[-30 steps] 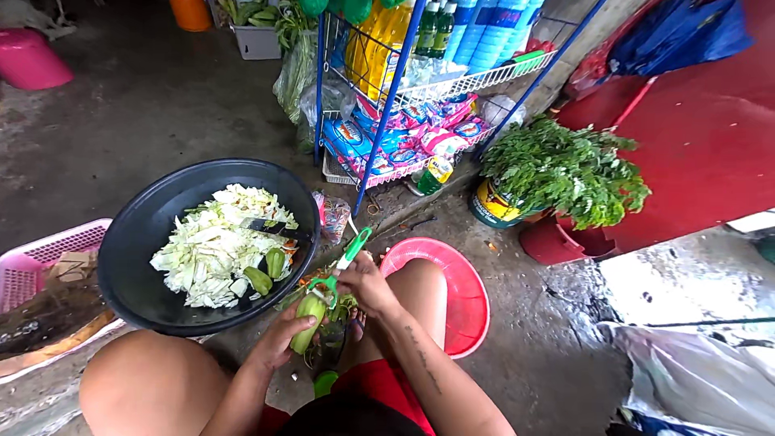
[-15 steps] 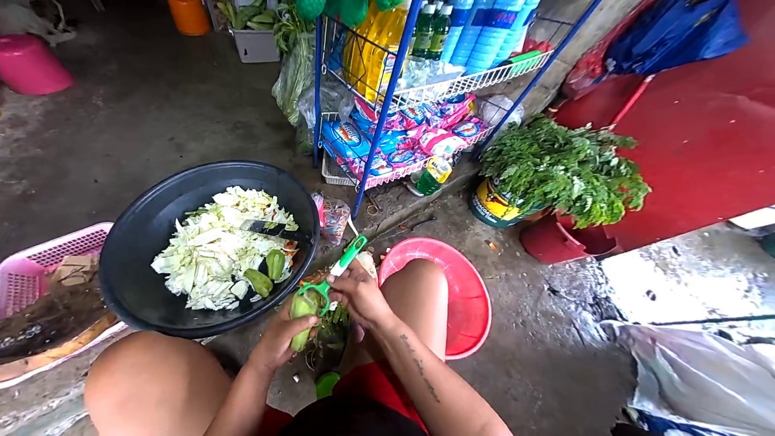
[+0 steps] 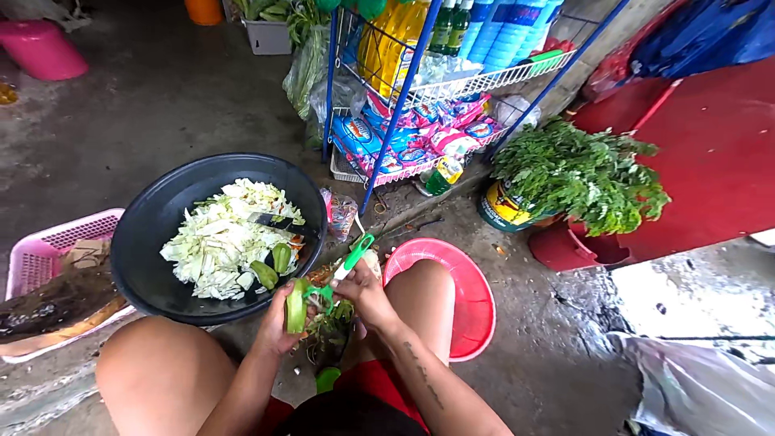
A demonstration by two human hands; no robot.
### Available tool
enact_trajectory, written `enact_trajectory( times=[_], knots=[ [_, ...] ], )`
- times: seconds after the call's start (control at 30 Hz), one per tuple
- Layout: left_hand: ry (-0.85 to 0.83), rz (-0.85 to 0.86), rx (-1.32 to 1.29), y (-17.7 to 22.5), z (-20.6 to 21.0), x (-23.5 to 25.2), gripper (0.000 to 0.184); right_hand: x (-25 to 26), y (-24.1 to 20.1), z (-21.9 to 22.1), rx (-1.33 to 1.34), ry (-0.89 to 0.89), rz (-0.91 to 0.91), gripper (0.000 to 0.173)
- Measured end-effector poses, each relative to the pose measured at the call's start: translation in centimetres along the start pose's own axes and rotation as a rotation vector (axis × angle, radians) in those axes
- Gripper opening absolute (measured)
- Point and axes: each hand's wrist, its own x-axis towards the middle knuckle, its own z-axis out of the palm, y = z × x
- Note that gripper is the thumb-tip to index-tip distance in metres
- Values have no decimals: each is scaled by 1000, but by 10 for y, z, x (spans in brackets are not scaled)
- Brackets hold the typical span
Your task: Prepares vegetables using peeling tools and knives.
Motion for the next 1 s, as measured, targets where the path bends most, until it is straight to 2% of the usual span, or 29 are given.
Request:
enact_trajectory(
  times=[0.17, 0.4, 0.47, 0.53, 0.63, 0.73, 0.77, 0.83, 0.9, 1.0],
  knots=[
    [-12, 16, -43, -6, 3, 2, 58, -11, 13, 19, -37, -206, 73, 40],
    [48, 35, -101, -9, 8, -4, 57, -2, 19, 18, -41, -201, 119, 43],
    [73, -29, -48, -11, 9, -7, 56, 12, 19, 11, -35, -145, 95, 40],
    [90, -139, -16, -15, 7, -8, 58, 34, 19, -5, -106, -5, 60, 45],
    [-20, -243, -57, -13, 4, -11, 65, 67, 24, -50, -524, 277, -16, 58],
    [-116, -210, -102, -9, -2, -5, 74, 68, 14, -62, -828, 392, -96, 57],
    [-102, -195, -92, -10, -3, -4, 75, 59, 10, -55, -800, 382, -121, 54],
    [-52, -172, -51, -11, -2, -1, 62, 39, 2, -32, -532, 280, -144, 50],
    [-1, -154, -45, -11, 1, 3, 57, 19, 1, -9, -223, 138, -82, 46],
    [31, -74, -24, -8, 5, 4, 60, -2, 8, 8, -70, -54, 55, 44]
  ],
)
